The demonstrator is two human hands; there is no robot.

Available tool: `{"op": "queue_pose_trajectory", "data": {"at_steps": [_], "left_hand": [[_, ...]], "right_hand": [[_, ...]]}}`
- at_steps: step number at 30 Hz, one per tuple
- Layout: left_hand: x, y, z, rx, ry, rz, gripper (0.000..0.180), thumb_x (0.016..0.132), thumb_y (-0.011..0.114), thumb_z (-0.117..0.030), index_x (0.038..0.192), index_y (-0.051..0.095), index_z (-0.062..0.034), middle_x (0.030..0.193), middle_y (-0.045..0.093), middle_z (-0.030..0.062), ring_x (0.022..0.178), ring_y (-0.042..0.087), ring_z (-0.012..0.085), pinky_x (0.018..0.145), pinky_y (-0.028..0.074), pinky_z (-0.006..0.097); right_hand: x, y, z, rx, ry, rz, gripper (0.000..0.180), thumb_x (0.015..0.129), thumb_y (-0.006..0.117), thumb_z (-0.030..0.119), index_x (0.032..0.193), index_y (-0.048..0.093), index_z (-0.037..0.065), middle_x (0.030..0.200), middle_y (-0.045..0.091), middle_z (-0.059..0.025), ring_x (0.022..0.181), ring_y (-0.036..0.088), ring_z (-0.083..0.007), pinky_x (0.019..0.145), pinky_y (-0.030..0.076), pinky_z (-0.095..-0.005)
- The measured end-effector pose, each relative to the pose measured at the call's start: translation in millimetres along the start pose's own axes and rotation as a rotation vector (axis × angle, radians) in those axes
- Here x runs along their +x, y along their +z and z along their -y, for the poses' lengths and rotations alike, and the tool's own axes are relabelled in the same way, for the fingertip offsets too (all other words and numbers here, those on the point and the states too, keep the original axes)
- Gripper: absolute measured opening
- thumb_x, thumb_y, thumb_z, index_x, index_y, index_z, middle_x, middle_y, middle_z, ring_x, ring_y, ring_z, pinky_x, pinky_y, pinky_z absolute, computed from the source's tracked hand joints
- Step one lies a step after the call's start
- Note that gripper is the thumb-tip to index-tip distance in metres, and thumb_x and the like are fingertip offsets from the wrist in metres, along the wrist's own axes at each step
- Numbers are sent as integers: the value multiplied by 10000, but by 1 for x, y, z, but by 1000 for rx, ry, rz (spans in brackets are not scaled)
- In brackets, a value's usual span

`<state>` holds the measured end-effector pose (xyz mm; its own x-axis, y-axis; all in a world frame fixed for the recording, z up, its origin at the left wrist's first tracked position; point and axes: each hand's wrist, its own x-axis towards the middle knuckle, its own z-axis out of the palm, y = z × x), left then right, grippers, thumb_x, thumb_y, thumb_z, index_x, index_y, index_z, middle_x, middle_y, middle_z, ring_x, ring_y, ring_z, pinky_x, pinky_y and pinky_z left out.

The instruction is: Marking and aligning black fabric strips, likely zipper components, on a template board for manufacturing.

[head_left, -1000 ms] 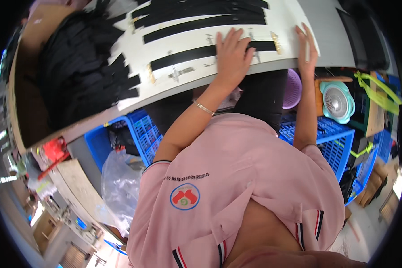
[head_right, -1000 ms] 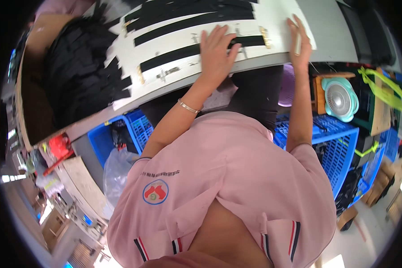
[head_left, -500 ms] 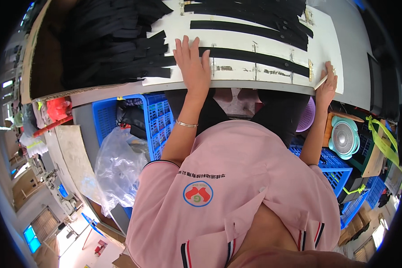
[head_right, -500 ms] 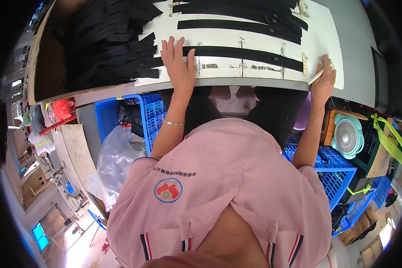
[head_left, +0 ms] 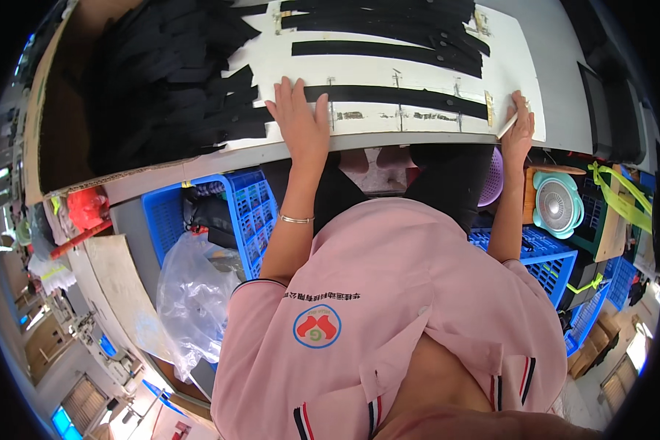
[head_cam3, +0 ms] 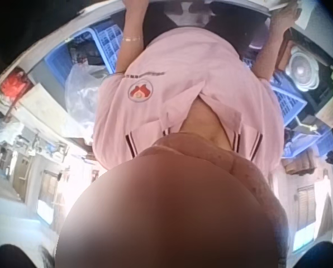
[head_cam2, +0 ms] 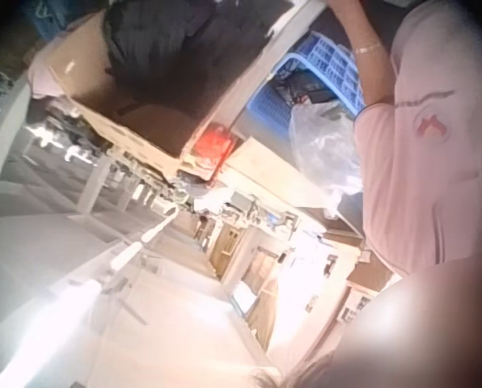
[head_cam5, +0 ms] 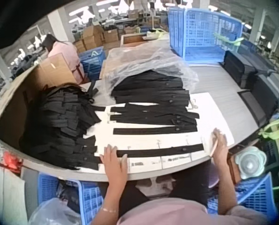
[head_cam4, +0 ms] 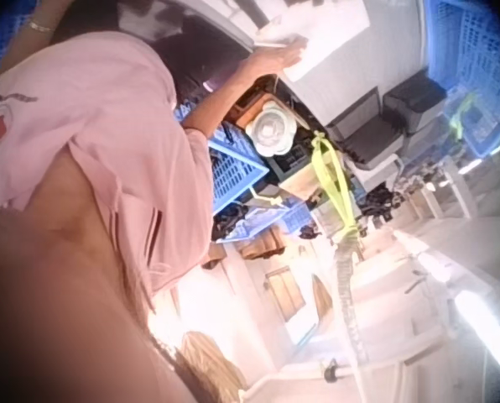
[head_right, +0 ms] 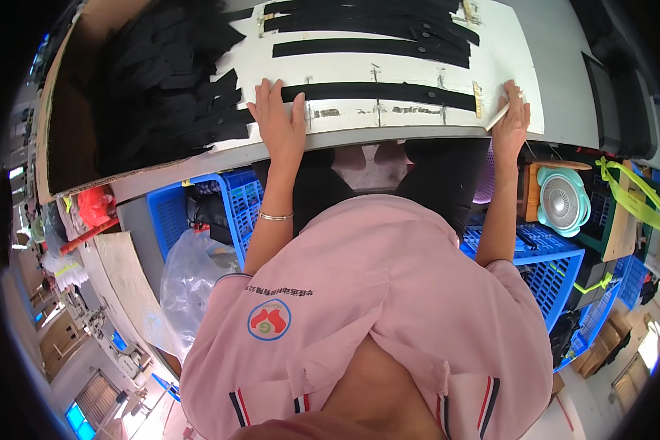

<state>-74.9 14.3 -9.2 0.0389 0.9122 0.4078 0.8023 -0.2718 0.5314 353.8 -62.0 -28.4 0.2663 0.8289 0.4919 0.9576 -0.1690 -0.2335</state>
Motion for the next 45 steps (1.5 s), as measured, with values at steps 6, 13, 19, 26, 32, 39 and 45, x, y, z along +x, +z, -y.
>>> {"op": "queue_pose_trajectory", "data": {"at_steps": [6, 13, 19, 26, 32, 39, 45], "left_hand": [[-3, -31, 16, -203, -53, -100, 427, 980, 677, -175, 1353, 581, 10, 1511, 470, 267, 1463, 374, 448, 1233, 229, 514], [-41, -39, 24, 175, 143, 101, 664, 1018, 617, -281, 1555, 365, 17, 1624, 330, 249, 1533, 254, 422, 1237, 157, 564], [-62, -38, 20, 239, 64, 167, 716, 1012, 621, -338, 1569, 340, 15, 1630, 337, 226, 1538, 261, 383, 1240, 139, 554], [-65, -40, 14, 266, 55, 156, 709, 1010, 629, -313, 1569, 341, 12, 1623, 359, 209, 1528, 290, 365, 1230, 167, 545], [-43, -60, 17, -45, -13, 19, 460, 1009, 602, -156, 1434, 541, 10, 1507, 510, 214, 1460, 403, 380, 1201, 284, 487], [8, -75, 70, 380, 98, 59, 337, 947, 631, -96, 1278, 680, -51, 1390, 619, 167, 1348, 521, 361, 1159, 335, 504], [17, -79, 82, 202, 70, 38, 199, 934, 691, -150, 1097, 738, -45, 1251, 702, 143, 1178, 638, 329, 1108, 397, 457]], "right_hand": [[5, -13, 32, 8, 41, 21, 360, 1042, 560, 147, 1398, 567, 94, 1416, 632, -81, 1393, 522, -277, 1198, 301, -502], [1, 6, 72, -79, 169, 56, 446, 1025, 611, 304, 1432, 518, 146, 1507, 560, -70, 1482, 413, -320, 1148, 74, -763], [4, 10, 47, -24, 118, 94, 459, 1027, 614, 310, 1434, 503, 127, 1497, 560, -84, 1469, 430, -318, 1157, 130, -745], [11, 8, 53, -40, 143, 143, 497, 1024, 626, 289, 1467, 480, 118, 1473, 583, -82, 1474, 424, -296, 1189, 116, -701], [12, -2, 107, 93, -109, 13, 552, 981, 681, 275, 1479, 483, 139, 1553, 509, -52, 1495, 395, -258, 1226, 131, -577], [63, 50, 142, 120, -328, 107, 569, 984, 651, 412, 1473, 476, 180, 1600, 440, -28, 1508, 360, -216, 1224, 150, -576], [87, 4, 187, 283, -356, 40, 501, 948, 709, 379, 1379, 568, 167, 1413, 621, -58, 1336, 559, -242, 1187, 238, -579]]}}
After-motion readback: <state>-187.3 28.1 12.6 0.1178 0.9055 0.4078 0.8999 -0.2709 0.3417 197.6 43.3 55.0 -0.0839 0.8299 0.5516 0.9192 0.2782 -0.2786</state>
